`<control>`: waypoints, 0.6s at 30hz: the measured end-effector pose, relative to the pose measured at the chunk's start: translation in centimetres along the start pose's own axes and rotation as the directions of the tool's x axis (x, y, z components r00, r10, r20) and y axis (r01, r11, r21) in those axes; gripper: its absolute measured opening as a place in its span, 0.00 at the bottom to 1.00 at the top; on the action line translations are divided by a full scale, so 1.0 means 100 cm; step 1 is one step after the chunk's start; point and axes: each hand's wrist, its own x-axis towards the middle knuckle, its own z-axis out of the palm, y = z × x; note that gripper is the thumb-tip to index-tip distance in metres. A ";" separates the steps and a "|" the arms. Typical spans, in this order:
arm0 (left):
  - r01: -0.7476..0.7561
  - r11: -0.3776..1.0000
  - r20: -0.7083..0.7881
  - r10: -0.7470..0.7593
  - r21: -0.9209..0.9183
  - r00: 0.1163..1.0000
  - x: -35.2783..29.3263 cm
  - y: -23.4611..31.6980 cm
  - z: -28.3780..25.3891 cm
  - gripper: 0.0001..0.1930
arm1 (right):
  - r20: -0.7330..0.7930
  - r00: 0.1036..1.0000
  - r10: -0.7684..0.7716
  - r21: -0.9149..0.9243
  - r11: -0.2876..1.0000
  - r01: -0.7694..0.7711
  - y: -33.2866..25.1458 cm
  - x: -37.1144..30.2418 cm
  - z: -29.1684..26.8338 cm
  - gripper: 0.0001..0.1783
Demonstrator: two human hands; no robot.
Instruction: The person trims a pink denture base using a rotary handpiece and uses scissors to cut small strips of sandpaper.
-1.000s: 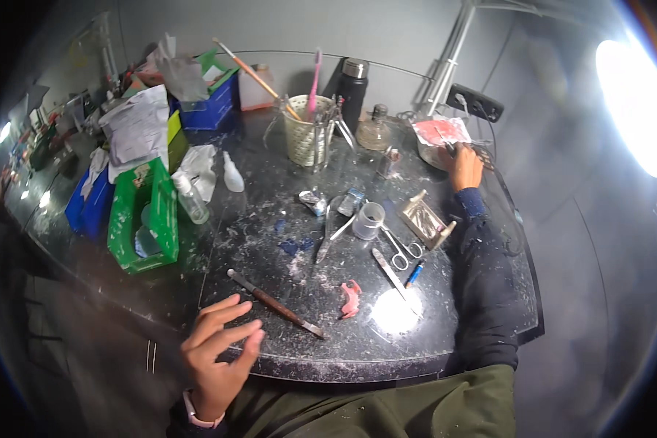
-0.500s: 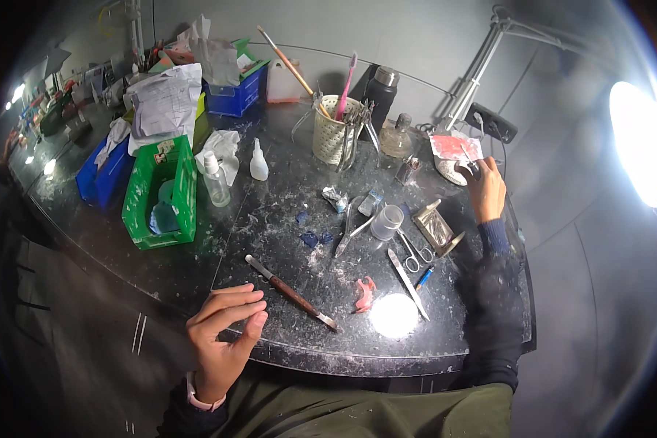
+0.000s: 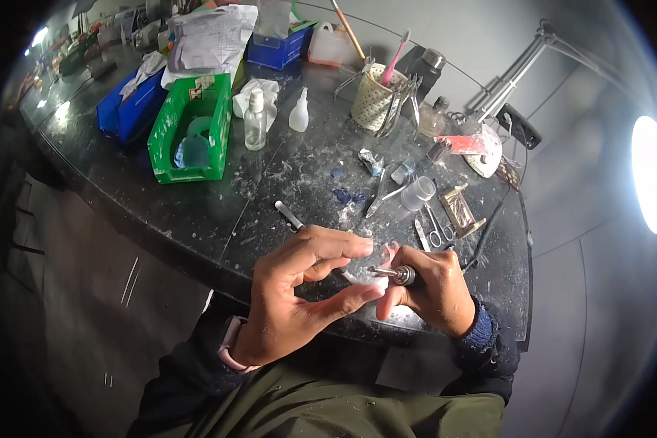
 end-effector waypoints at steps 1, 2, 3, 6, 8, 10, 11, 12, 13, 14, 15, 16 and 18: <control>0.004 1.000 -0.001 -0.004 -0.001 1.000 -0.003 -0.001 -0.001 0.19 | 0.003 1.000 0.002 0.002 1.000 -0.002 -0.002 0.000 0.002 0.31; -0.020 1.000 0.003 0.020 -0.012 1.000 -0.004 -0.003 -0.002 0.17 | 0.008 1.000 0.010 -0.012 1.000 -0.010 -0.005 -0.001 0.002 0.31; -0.044 0.999 0.006 0.044 -0.024 0.999 -0.006 -0.004 -0.003 0.15 | 0.013 1.000 0.019 -0.026 0.999 -0.019 -0.007 -0.001 0.003 0.31; -0.037 0.995 -0.018 0.035 -0.093 0.999 -0.012 -0.002 -0.003 0.12 | -0.002 1.000 -0.009 -0.059 0.998 0.009 -0.013 -0.002 0.007 0.30; 0.009 0.990 -0.028 -0.013 -0.141 1.000 -0.012 0.003 -0.001 0.11 | 0.004 1.000 -0.007 -0.116 0.993 0.008 -0.020 -0.004 0.006 0.29; -0.005 0.998 -0.012 0.005 -0.058 1.000 -0.012 0.004 -0.003 0.07 | 0.012 1.000 -0.027 -0.120 0.992 0.028 -0.022 -0.005 0.005 0.29; -0.015 0.999 -0.029 0.014 -0.034 0.999 -0.013 0.007 -0.005 0.05 | 0.027 0.998 -0.063 -0.110 0.992 0.065 -0.023 -0.004 0.005 0.29; -0.032 0.998 -0.051 0.029 -0.057 0.998 -0.015 0.007 -0.007 0.05 | 0.023 0.998 -0.056 -0.125 0.990 0.058 -0.025 -0.005 0.008 0.30; -0.048 0.996 -0.073 0.042 -0.079 0.996 -0.016 0.006 -0.007 0.05 | 0.051 0.996 -0.076 -0.191 0.978 0.084 -0.027 -0.004 0.007 0.30; -0.113 0.990 -0.180 0.097 -0.083 0.979 -0.019 0.000 -0.003 0.05 | 0.014 0.995 -0.098 -0.209 0.973 0.099 -0.030 -0.004 0.010 0.30; -0.113 0.989 -0.165 0.097 -0.095 0.982 -0.020 -0.001 -0.004 0.05 | -0.023 0.992 -0.121 -0.227 0.967 0.113 -0.033 -0.005 0.013 0.30; -0.265 0.964 -0.129 0.260 -0.025 0.957 -0.020 -0.004 -0.009 0.03 | -0.003 0.994 -0.107 -0.193 0.976 0.104 -0.037 -0.007 0.012 0.30; -0.440 0.859 -0.356 0.337 -0.263 0.871 -0.033 -0.006 -0.015 0.06 | -0.005 0.995 -0.099 -0.121 0.988 0.097 -0.039 -0.014 0.010 0.30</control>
